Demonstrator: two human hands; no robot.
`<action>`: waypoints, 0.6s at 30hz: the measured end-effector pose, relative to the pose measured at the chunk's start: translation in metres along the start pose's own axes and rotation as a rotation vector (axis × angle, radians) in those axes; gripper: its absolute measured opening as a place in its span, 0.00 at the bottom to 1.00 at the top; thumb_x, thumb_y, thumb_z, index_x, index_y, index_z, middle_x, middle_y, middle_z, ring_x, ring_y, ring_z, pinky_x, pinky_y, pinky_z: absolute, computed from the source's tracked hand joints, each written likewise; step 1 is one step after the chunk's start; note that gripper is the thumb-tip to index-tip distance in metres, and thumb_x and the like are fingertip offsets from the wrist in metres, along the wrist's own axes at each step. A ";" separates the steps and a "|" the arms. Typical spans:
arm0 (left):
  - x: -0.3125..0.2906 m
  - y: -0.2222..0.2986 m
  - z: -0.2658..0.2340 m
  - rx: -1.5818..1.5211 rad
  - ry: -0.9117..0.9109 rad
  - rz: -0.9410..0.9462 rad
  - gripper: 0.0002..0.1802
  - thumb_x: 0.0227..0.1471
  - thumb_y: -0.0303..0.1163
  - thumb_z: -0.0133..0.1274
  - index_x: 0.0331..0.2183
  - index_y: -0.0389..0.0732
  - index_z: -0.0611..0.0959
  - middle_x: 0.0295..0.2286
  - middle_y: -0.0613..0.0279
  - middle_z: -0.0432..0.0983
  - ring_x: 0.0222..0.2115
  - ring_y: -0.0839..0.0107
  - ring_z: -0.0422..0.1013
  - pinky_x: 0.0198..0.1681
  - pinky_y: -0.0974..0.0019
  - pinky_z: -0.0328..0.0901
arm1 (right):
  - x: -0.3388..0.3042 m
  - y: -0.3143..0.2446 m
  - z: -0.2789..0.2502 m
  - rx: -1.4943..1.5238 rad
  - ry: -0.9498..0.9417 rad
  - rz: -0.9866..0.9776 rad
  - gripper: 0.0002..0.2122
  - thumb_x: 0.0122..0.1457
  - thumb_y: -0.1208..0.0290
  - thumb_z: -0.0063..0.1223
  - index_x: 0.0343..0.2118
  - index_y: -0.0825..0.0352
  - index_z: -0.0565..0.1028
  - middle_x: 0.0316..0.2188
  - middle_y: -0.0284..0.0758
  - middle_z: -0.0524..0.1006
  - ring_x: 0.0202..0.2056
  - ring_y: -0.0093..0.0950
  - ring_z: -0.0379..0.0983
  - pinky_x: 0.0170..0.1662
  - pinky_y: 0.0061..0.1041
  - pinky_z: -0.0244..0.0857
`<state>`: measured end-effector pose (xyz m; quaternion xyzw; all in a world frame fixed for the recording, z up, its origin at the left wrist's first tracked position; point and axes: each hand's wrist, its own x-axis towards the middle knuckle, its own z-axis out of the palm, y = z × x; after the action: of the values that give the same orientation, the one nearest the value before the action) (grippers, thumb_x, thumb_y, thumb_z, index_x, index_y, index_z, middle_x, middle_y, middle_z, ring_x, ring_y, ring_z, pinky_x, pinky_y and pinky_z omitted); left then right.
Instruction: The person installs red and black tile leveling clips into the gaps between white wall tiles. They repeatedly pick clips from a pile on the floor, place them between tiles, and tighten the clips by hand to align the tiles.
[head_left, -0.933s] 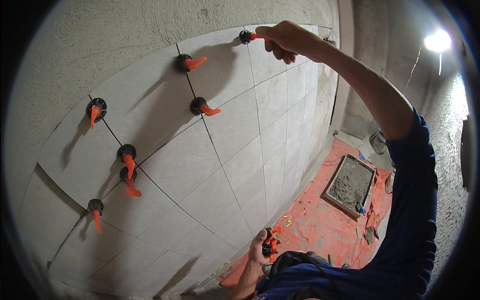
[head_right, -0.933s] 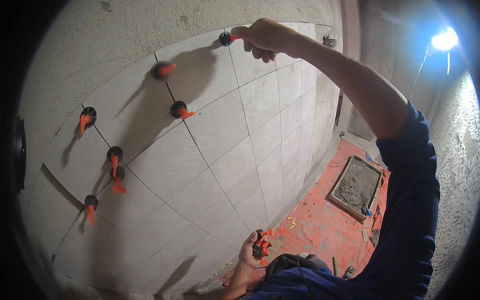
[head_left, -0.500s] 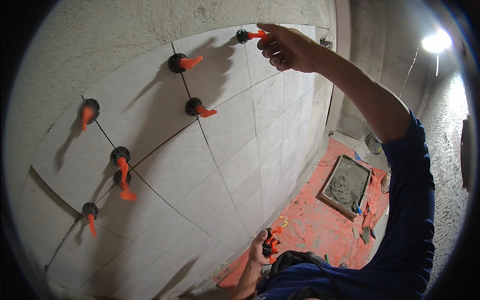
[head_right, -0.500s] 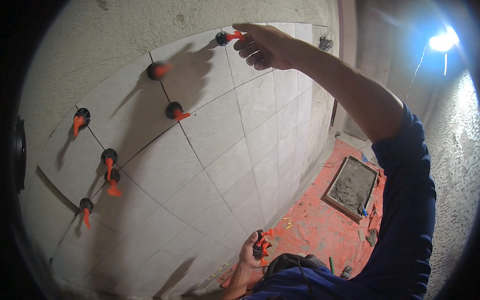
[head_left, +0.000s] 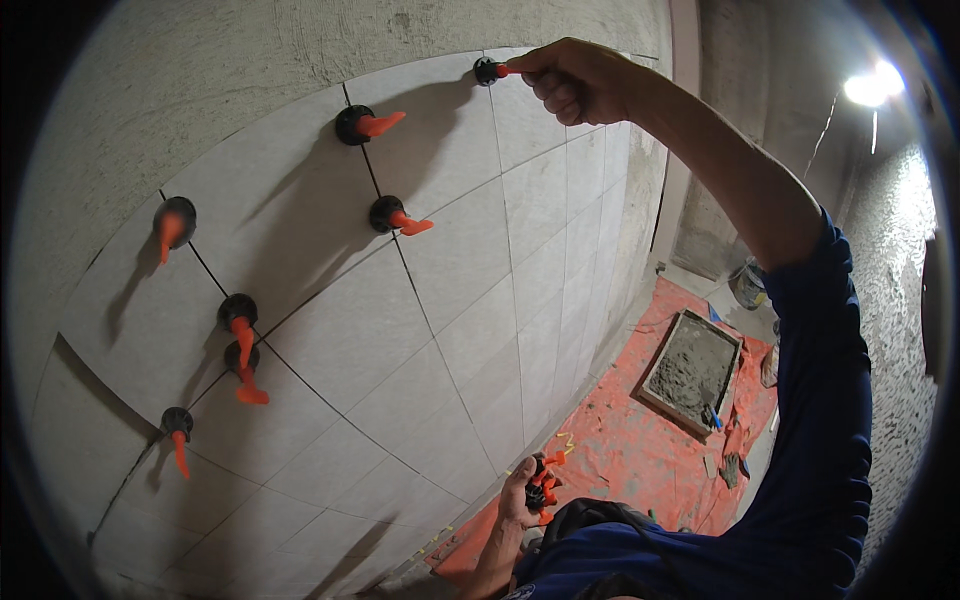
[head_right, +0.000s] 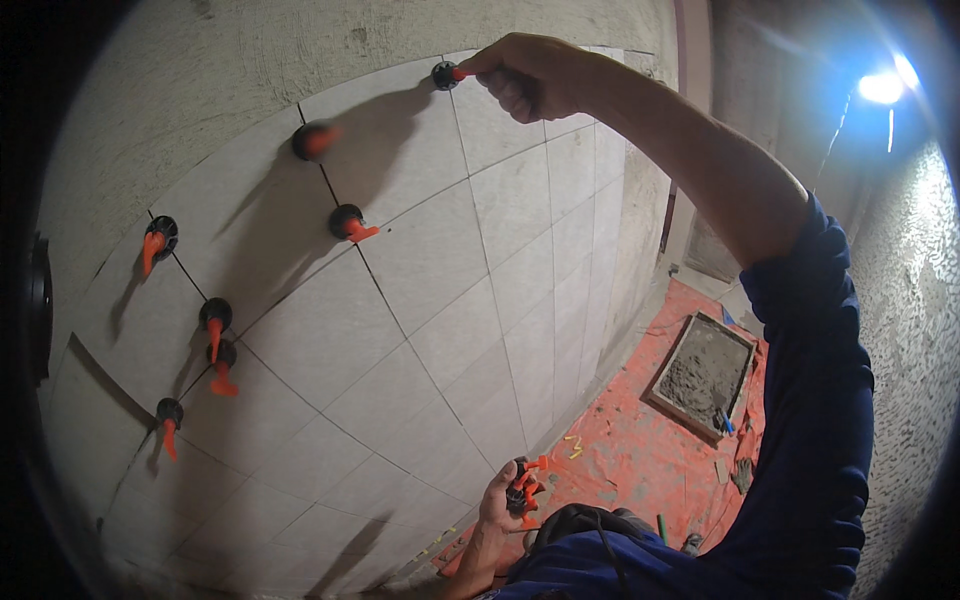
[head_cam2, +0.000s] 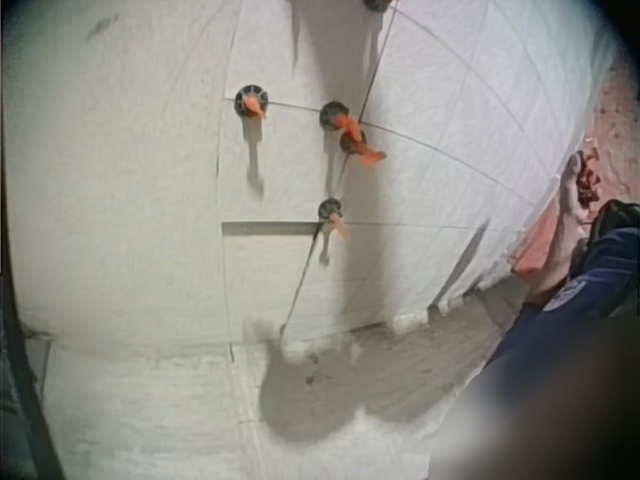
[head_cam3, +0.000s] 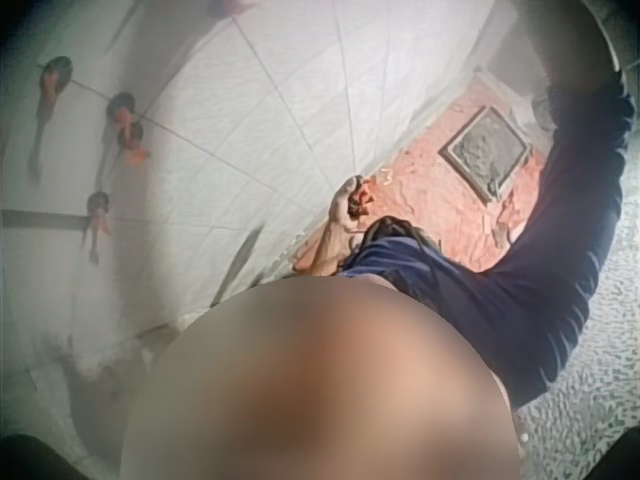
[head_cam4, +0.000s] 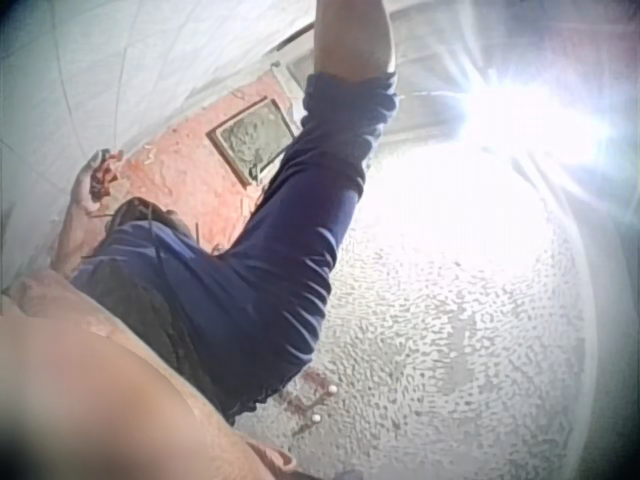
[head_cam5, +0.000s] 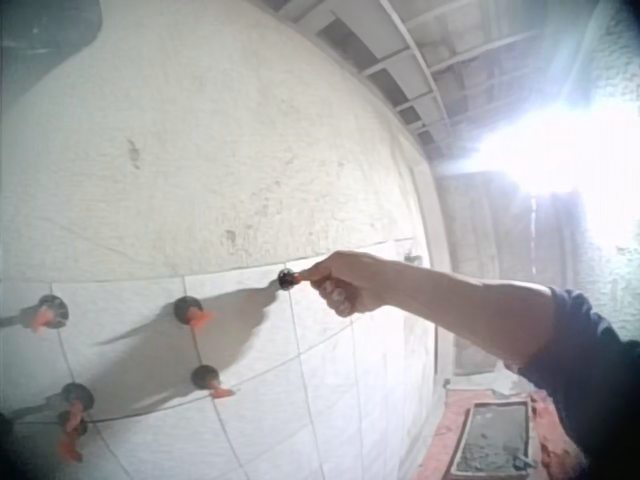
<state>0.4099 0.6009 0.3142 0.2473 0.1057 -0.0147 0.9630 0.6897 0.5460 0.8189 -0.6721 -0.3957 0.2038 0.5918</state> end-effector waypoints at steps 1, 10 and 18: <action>0.000 0.000 0.000 0.003 0.009 0.005 0.23 0.55 0.50 0.54 0.44 0.43 0.73 0.29 0.62 0.74 0.33 0.63 0.75 0.18 0.66 0.72 | -0.001 0.000 0.000 -0.031 -0.017 -0.022 0.13 0.60 0.65 0.52 0.19 0.60 0.68 0.09 0.23 0.60 0.11 0.14 0.49 0.16 0.16 0.44; 0.007 -0.001 -0.004 -0.032 -0.018 -0.004 0.23 0.55 0.50 0.54 0.43 0.42 0.74 0.29 0.62 0.74 0.31 0.63 0.75 0.19 0.67 0.72 | -0.012 0.008 0.009 -1.153 0.320 -0.539 0.16 0.65 0.61 0.44 0.29 0.68 0.75 0.15 0.34 0.72 0.18 0.25 0.72 0.22 0.29 0.64; 0.011 0.006 0.009 0.020 0.005 0.039 0.22 0.55 0.48 0.54 0.42 0.40 0.74 0.28 0.63 0.74 0.30 0.63 0.76 0.19 0.66 0.72 | 0.003 0.021 0.012 -1.286 0.446 -0.712 0.12 0.64 0.69 0.41 0.30 0.69 0.76 0.19 0.38 0.74 0.21 0.31 0.74 0.28 0.35 0.68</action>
<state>0.4227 0.6018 0.3224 0.2591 0.1032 0.0034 0.9603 0.6888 0.5561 0.7969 -0.7413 -0.5001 -0.4097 0.1801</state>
